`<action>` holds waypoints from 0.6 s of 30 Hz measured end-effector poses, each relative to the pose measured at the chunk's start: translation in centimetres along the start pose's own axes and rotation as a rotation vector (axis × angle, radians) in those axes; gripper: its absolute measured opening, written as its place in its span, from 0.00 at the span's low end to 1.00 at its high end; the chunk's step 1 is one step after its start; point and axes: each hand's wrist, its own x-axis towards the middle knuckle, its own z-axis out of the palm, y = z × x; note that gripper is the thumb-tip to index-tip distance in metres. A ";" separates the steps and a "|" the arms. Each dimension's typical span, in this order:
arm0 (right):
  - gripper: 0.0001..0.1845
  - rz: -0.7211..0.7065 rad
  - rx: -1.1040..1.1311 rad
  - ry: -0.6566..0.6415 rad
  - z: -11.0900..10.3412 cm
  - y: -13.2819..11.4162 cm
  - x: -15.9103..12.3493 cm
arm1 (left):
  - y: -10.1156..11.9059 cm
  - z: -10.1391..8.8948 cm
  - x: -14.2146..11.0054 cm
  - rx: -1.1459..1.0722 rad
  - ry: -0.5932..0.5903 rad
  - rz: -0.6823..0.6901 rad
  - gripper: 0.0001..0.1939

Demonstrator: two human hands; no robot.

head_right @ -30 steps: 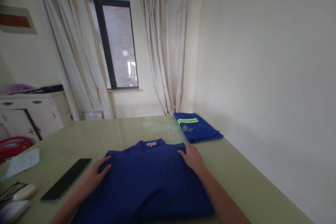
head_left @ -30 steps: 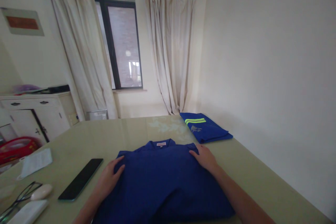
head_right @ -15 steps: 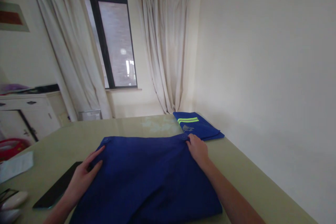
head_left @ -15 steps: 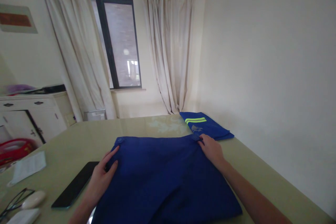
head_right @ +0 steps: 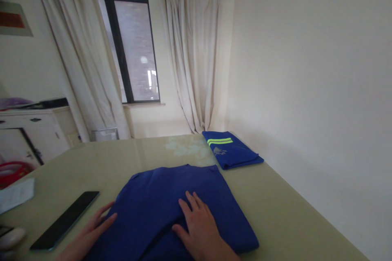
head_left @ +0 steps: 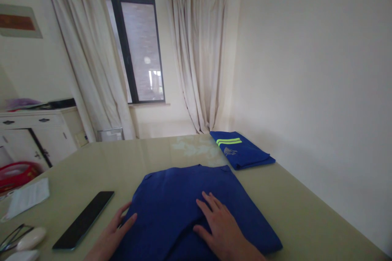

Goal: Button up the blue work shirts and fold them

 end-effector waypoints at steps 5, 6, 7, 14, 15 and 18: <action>0.39 -0.033 0.018 -0.043 3.0 -1.2 2.2 | 4.3 1.7 -2.0 -0.298 -0.049 -0.305 0.46; 0.39 -0.059 0.024 -0.027 3.3 -1.1 2.8 | 4.8 1.9 -2.3 -0.329 -0.079 -0.333 0.46; 0.39 -0.079 0.028 -0.017 3.6 -1.0 3.4 | 5.2 2.1 -2.4 -0.350 -0.107 -0.344 0.45; 0.41 -0.084 0.039 0.105 3.2 -2.6 6.6 | 5.1 0.4 -1.8 -0.330 -0.100 -0.244 0.41; 0.41 -0.077 0.038 0.144 3.5 -2.9 7.1 | 4.9 0.2 -1.8 -0.306 -0.113 -0.252 0.40; 0.41 -0.007 0.025 0.151 5.3 -3.5 8.3 | 3.9 -0.3 -2.1 -0.198 -0.103 -0.269 0.36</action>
